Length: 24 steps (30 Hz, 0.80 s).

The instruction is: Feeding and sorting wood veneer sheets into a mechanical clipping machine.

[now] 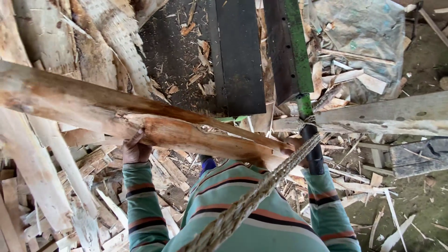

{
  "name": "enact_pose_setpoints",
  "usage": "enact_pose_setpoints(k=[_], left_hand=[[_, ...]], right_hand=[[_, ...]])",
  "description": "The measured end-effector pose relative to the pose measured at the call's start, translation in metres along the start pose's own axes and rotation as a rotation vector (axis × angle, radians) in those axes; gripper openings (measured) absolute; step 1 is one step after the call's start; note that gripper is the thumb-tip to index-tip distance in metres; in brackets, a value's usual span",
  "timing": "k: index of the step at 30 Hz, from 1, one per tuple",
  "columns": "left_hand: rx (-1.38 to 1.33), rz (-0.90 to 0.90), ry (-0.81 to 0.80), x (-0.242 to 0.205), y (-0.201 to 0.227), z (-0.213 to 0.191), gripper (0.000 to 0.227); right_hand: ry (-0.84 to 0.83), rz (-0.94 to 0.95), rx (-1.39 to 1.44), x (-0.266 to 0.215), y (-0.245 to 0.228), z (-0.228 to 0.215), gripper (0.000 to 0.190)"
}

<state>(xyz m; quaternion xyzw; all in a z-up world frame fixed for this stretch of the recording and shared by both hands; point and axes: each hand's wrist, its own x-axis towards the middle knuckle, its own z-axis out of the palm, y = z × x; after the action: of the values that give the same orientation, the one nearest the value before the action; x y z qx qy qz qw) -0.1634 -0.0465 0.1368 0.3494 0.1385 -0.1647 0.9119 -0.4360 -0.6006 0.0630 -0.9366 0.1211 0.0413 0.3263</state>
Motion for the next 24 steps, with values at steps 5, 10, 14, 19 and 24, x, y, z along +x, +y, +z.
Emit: enact_pose_setpoints(k=[5,10,14,19,24], left_hand=[[0.067,0.079,-0.047,0.007,-0.002,-0.007,0.028],[0.044,-0.064,-0.090,0.018,-0.024,0.021,0.015],[0.012,-0.102,-0.103,0.053,-0.060,-0.021,0.013],[0.181,-0.159,0.038,0.053,-0.052,-0.008,0.015],[0.082,-0.121,-0.108,0.066,-0.024,-0.060,0.014]], right_hand=[[0.119,0.091,0.291,0.017,0.012,-0.007,0.038],[0.609,-0.149,-0.140,0.030,0.029,-0.031,0.050],[0.619,-0.149,-0.653,0.066,0.097,-0.018,0.044],[0.568,-0.093,-0.725,0.088,0.104,-0.015,0.041],[0.333,-0.092,-0.449,0.097,0.037,-0.047,0.036]])
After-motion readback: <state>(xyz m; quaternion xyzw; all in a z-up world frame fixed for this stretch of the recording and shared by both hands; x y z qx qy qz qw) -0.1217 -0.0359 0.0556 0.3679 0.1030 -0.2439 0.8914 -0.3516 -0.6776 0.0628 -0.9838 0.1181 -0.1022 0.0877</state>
